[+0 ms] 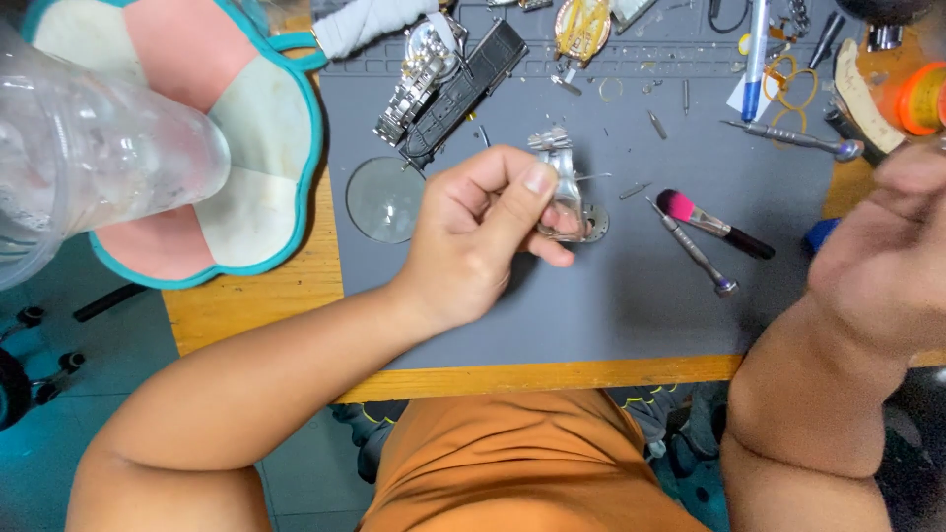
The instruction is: The person uses tweezers and a small metal tool to remove and reinsert pins in a metal watch band. They manipulate the band links and pins, occasionally using a small brush to clean the area. The person works on multiple sections of the band, adjusting and securing the pins.
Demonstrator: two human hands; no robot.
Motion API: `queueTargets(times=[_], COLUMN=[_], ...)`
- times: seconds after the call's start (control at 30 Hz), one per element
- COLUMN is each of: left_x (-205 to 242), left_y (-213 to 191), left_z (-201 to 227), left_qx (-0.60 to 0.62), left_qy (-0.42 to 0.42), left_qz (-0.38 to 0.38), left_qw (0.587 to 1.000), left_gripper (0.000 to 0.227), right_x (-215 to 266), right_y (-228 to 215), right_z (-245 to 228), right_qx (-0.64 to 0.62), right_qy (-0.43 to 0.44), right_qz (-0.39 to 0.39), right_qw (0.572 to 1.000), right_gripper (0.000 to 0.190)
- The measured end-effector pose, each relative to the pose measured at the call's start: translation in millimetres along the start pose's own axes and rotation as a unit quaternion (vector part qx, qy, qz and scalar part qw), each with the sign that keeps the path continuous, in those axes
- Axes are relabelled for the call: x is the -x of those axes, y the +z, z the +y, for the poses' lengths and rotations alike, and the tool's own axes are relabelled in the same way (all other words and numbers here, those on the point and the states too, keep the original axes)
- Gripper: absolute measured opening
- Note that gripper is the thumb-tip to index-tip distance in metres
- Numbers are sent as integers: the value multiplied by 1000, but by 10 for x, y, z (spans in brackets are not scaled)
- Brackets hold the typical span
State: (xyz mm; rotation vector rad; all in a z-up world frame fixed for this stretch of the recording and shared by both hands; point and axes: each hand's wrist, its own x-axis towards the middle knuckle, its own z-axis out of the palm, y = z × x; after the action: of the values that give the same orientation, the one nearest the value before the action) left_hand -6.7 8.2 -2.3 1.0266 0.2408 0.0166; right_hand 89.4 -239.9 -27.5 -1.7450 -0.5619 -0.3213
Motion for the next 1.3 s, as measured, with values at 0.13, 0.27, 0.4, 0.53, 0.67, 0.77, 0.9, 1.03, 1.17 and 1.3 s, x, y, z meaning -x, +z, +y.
queueTargets(times=[0.13, 0.27, 0.4, 0.53, 0.67, 0.77, 0.9, 1.03, 1.17, 1.3], left_x=[11, 20, 43, 48, 52, 72, 85, 100, 75, 54], left_y=[147, 121, 108, 107, 114, 106, 109, 120, 112, 117], left_z=[-62, -17, -22, -23, 13, 23, 21, 31, 27, 32], left_qx=[-20, -68, -79, -84, -116, -163, -194, -209, -210, -211], left_qy=[-1, 39, 60, 59, 60, 67, 88, 90, 67, 60], left_qz=[-20, -7, -18, -26, -43, -63, -88, -66, -54, -55], left_qw=[1000, 997, 995, 994, 991, 982, 973, 972, 974, 974], left_gripper=[18, 15, 12, 10, 11, 12, 14, 13, 13, 15], right_x=[-230, -280, -337, -252, -182, -251, -302, -282, -262, -269], right_y=[593, 595, 376, 148, 138, 405, 665, 761, 774, 765], right_z=[-582, -663, -698, -626, -717, -840, -966, -914, -877, -804], right_qx=[54, 110, 306, 585, 611, 362, 257, 241, 242, 252], right_qy=[37, 100, 56, 123, -12, -105, -145, -226, -231, -245], right_qz=[-78, -224, -265, -345, -279, -331, -397, -382, -365, -353], right_qw=[995, 963, 913, 724, 741, 865, 869, 863, 869, 867], right_gripper=[9, 15, 13, 22, 35, 33, 24, 15, 20, 15])
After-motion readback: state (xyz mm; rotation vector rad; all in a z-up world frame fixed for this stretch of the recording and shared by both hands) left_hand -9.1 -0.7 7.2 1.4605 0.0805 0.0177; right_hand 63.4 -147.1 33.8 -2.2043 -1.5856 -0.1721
